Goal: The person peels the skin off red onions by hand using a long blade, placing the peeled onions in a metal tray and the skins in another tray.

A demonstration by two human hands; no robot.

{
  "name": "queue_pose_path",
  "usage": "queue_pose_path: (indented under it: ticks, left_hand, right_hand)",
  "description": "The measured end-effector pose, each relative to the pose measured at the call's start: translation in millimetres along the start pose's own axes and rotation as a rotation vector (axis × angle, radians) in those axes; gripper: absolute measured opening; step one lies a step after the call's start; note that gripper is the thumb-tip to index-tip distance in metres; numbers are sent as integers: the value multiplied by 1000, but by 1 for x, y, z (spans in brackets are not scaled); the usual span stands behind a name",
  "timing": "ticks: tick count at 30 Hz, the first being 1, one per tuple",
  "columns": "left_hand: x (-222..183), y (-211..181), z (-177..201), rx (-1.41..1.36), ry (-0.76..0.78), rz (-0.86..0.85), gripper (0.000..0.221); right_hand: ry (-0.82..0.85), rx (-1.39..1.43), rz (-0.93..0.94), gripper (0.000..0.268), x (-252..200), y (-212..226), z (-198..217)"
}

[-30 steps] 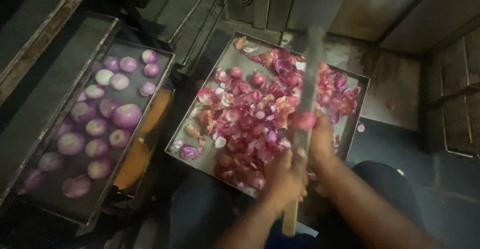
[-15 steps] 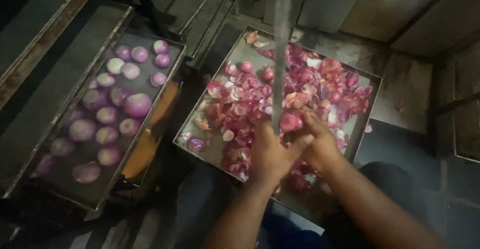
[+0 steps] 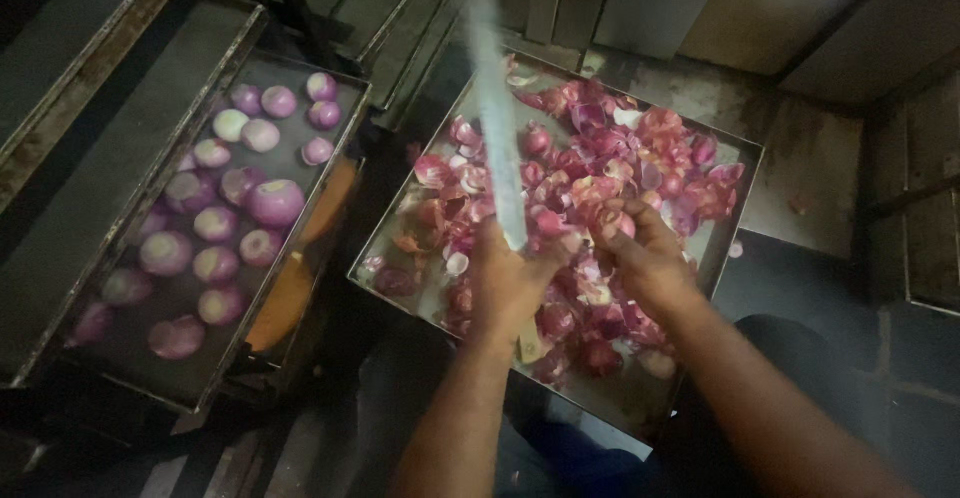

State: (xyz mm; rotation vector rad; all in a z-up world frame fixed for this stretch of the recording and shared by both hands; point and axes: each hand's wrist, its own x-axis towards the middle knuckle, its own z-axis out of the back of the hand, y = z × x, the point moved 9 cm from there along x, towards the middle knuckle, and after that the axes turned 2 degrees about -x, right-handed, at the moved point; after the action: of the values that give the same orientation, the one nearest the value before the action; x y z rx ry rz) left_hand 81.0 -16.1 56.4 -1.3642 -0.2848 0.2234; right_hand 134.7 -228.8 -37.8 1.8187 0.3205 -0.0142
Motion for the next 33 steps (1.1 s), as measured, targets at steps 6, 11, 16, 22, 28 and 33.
queue_pose_path:
  ticks: [6,11,16,22,28,33]
  left_hand:
    - [-13,15,-46,-595,242,258,35]
    - [-9,34,-28,-438,69,355,36]
    - [-17,30,-36,-502,177,396,38]
    - [-24,15,-52,-551,331,212,43]
    - [-15,6,-49,-209,176,-45,45]
    - [-13,40,-39,-536,184,417,42]
  right_hand:
    - [402,-305,293,51,-20,32,-46]
    - [292,-111,26,49,-15,9,-34]
    - [88,282,-13,28,-9,-4,-17]
    - [79,405,-44,45,-9,-5,-15]
    - [3,159,-501,74,-29,-28,-34]
    - [194,-310,-8,39,-5,0,-7]
